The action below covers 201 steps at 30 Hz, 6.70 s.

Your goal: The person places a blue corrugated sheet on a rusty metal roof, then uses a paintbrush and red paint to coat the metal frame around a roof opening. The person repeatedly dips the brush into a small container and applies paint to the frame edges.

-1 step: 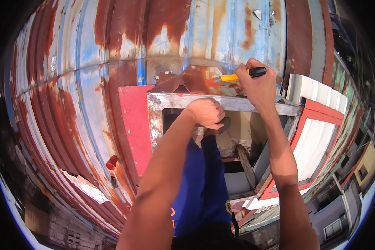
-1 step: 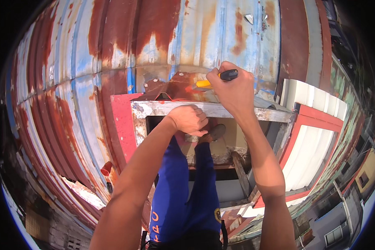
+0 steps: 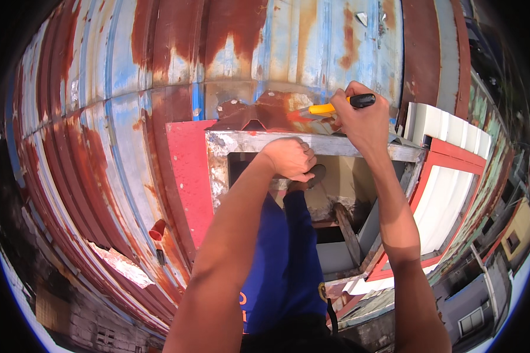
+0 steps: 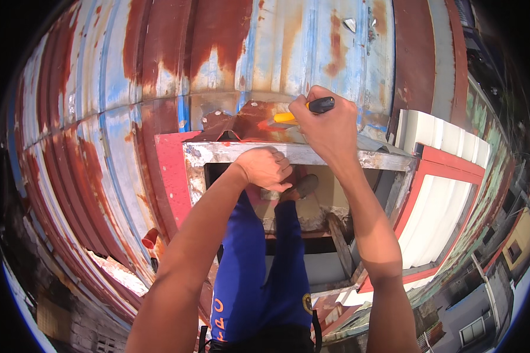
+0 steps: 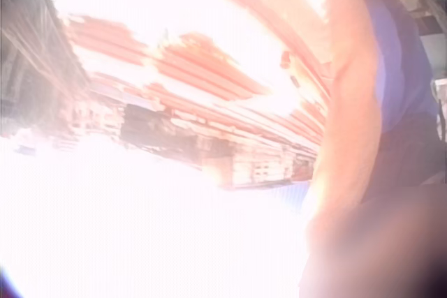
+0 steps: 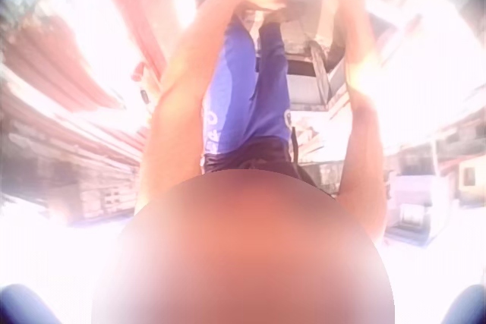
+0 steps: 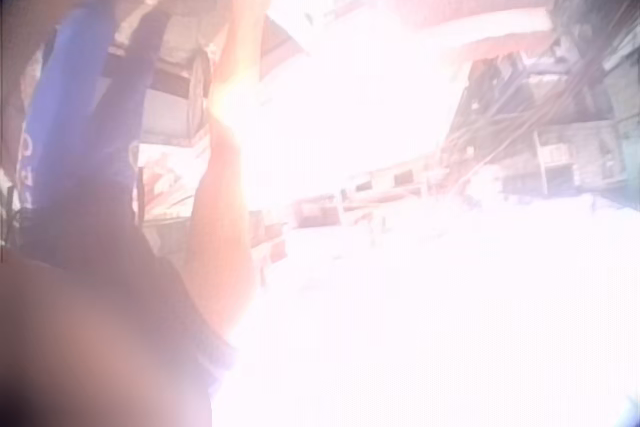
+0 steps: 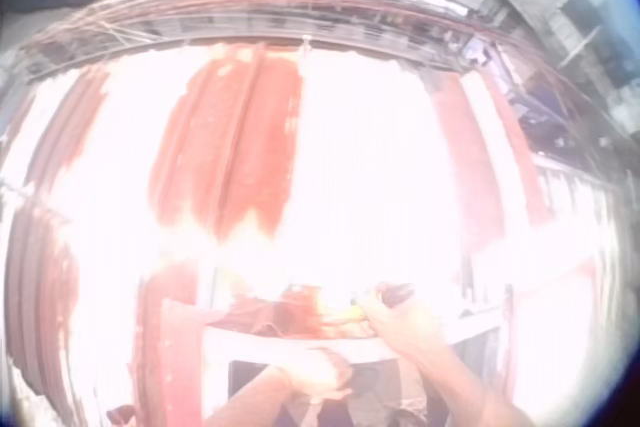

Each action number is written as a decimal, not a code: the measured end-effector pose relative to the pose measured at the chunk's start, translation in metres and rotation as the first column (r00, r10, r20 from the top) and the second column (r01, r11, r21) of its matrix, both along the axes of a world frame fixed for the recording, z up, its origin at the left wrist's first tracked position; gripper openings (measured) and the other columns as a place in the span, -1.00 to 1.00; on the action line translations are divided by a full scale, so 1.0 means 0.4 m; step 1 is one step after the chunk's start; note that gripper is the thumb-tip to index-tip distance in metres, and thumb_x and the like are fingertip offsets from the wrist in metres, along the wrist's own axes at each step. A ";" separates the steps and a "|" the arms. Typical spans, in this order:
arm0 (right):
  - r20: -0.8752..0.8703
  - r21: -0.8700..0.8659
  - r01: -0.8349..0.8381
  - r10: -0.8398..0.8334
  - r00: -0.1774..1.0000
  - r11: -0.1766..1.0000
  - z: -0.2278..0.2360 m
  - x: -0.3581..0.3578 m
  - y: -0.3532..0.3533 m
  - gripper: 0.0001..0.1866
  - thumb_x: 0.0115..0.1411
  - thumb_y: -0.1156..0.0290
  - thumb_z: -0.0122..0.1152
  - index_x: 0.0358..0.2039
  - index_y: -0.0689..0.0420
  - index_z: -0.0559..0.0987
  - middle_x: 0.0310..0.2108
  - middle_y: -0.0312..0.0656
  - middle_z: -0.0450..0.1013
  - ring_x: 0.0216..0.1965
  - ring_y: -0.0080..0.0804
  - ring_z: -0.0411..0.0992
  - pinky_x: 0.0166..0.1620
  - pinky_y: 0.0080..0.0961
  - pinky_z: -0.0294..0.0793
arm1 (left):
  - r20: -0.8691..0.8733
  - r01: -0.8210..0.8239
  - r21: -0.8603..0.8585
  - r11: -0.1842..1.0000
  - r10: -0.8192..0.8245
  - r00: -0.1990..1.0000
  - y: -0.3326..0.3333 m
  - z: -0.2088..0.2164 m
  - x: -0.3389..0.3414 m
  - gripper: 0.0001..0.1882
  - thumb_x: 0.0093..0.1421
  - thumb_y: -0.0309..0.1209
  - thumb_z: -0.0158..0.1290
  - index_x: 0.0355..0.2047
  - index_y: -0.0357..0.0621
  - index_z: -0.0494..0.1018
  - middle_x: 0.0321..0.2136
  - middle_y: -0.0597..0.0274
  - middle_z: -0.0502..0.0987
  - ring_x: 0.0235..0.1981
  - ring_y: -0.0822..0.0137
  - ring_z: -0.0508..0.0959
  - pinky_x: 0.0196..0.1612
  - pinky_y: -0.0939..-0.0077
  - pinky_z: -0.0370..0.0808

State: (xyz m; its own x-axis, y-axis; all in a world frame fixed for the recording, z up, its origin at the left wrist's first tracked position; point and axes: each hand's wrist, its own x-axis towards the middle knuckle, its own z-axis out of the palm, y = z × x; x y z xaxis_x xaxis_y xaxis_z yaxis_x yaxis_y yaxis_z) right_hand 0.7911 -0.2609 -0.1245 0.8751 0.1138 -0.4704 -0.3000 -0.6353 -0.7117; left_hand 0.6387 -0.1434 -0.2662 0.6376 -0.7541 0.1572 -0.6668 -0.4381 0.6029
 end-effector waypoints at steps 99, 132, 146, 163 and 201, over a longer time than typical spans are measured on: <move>0.038 -0.622 -0.215 0.303 0.952 0.753 0.037 0.133 -0.682 -0.66 0.20 0.24 0.31 -0.47 0.34 0.59 -0.63 0.11 0.47 -0.58 0.11 0.38 -0.34 -0.09 0.47 | 0.216 -0.037 0.084 0.996 0.018 0.976 -0.021 -0.002 0.012 -0.67 0.23 -0.08 0.22 -0.56 0.06 0.47 -0.58 0.39 0.47 -0.54 0.35 0.55 -0.39 0.42 0.49; 0.134 -0.619 -0.159 0.302 0.944 0.769 0.007 0.172 -0.873 -0.64 0.28 0.19 0.25 -0.42 0.30 0.55 -0.58 0.06 0.48 -0.54 -0.07 0.49 -0.33 -0.18 0.49 | 0.124 -0.016 0.130 0.991 0.000 0.992 -0.006 0.017 0.005 -0.58 0.27 0.00 0.19 -0.53 -0.03 0.46 -0.53 0.28 0.54 -0.44 0.23 0.64 -0.29 0.31 0.59; 0.108 0.048 -0.061 0.056 0.993 0.997 0.010 0.012 -0.401 -0.66 0.49 0.29 0.19 0.07 0.25 0.71 -0.36 -0.14 0.69 -0.39 -0.53 0.61 -0.26 -0.55 0.61 | -0.246 -0.804 0.386 0.452 0.891 0.382 -0.223 0.256 -0.241 -0.57 0.30 -0.04 0.22 -0.11 -0.18 0.59 -0.13 -0.02 0.65 -0.09 0.00 0.62 0.02 0.05 0.55; -0.118 0.335 -0.192 0.243 0.963 0.922 -0.089 -0.300 0.210 -0.63 0.36 0.22 0.46 -0.08 0.32 0.73 -0.37 -0.12 0.68 -0.41 -0.53 0.62 -0.29 -0.58 0.63 | -0.745 -0.616 0.550 0.563 0.664 -0.059 -0.441 0.269 -0.510 -0.49 0.29 -0.10 0.24 0.09 -0.18 0.52 -0.03 -0.11 0.69 0.06 -0.07 0.69 0.10 0.01 0.61; 0.337 -0.077 -0.808 0.778 0.530 0.584 0.095 -0.386 0.194 -0.70 0.26 0.42 0.42 0.00 0.11 0.78 -0.23 -0.05 0.65 -0.22 -0.15 0.63 -0.04 -0.30 0.57 | -0.776 -0.614 0.569 0.547 0.604 -0.180 -0.352 0.256 -0.636 -0.48 0.34 -0.05 0.17 0.12 -0.18 0.50 -0.06 -0.14 0.71 0.02 -0.12 0.71 0.10 -0.01 0.61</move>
